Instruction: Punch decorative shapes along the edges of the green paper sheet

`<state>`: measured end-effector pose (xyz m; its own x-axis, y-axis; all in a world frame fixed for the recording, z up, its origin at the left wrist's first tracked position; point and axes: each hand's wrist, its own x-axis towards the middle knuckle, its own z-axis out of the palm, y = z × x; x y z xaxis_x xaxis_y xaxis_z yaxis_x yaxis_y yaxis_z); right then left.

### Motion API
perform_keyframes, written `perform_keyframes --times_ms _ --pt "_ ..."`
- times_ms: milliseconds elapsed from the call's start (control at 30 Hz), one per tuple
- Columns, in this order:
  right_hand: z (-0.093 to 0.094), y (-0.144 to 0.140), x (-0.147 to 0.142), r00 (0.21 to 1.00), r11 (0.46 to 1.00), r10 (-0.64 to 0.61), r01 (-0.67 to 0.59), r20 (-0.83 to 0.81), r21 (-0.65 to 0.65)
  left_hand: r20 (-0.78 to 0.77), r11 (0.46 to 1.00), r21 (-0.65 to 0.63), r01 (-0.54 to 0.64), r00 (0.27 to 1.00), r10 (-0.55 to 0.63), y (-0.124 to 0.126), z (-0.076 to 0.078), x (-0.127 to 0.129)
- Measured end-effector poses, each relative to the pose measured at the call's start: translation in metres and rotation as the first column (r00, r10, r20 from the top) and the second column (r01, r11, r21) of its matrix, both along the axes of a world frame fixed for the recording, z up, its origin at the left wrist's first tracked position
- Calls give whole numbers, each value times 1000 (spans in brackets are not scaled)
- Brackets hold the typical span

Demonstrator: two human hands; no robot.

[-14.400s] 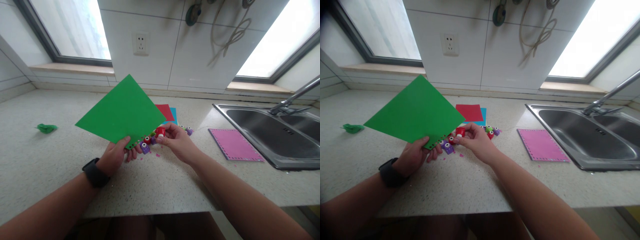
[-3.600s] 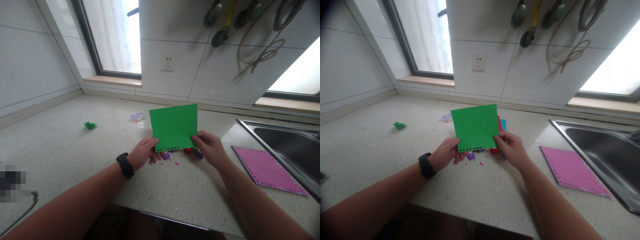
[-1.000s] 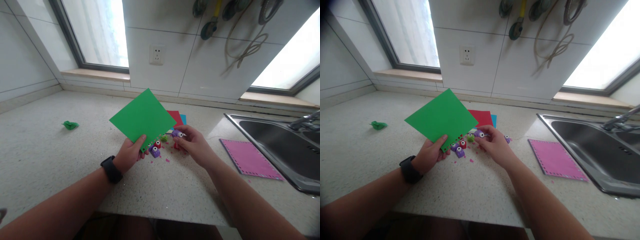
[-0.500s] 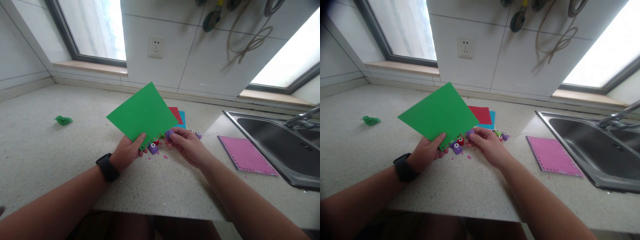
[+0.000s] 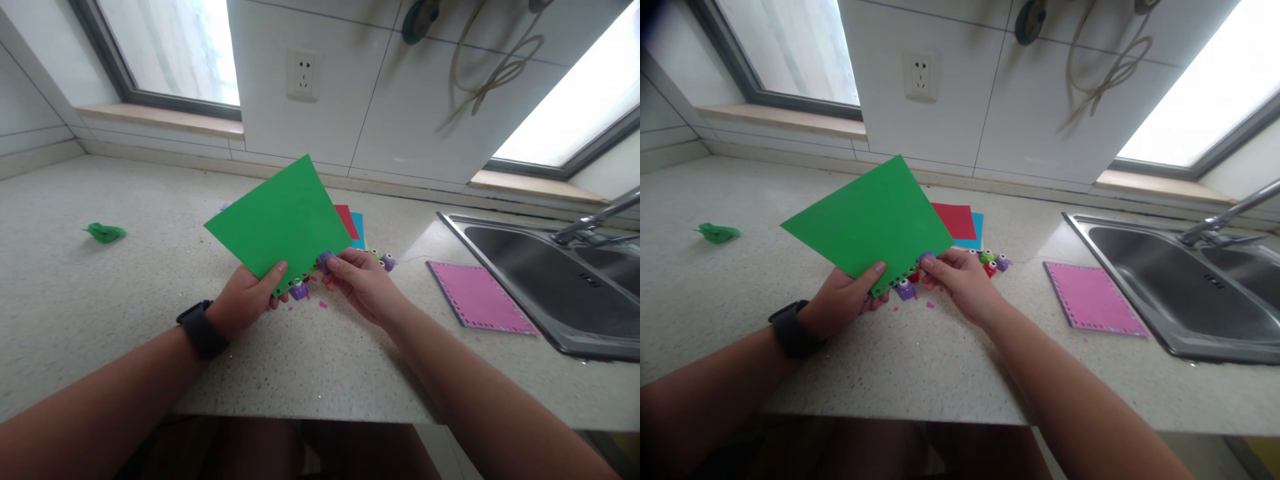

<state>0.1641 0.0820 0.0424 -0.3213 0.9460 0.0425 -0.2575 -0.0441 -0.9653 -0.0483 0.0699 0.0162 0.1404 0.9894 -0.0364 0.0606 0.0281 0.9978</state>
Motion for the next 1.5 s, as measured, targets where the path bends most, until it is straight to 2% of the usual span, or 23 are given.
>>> perform_keyframes --times_ms 333,700,1500 --pt "-5 2 -1 998 999 -30 28 54 27 8 1000 -14 0 1000 0 -4 14 6" --pt "-7 3 -1 992 996 -51 43 111 72 -24 999 20 25 999 -24 -3 7 3" --pt "-6 4 0 989 996 -48 37 139 76 -25 999 22 38 999 -37 -3 8 4"
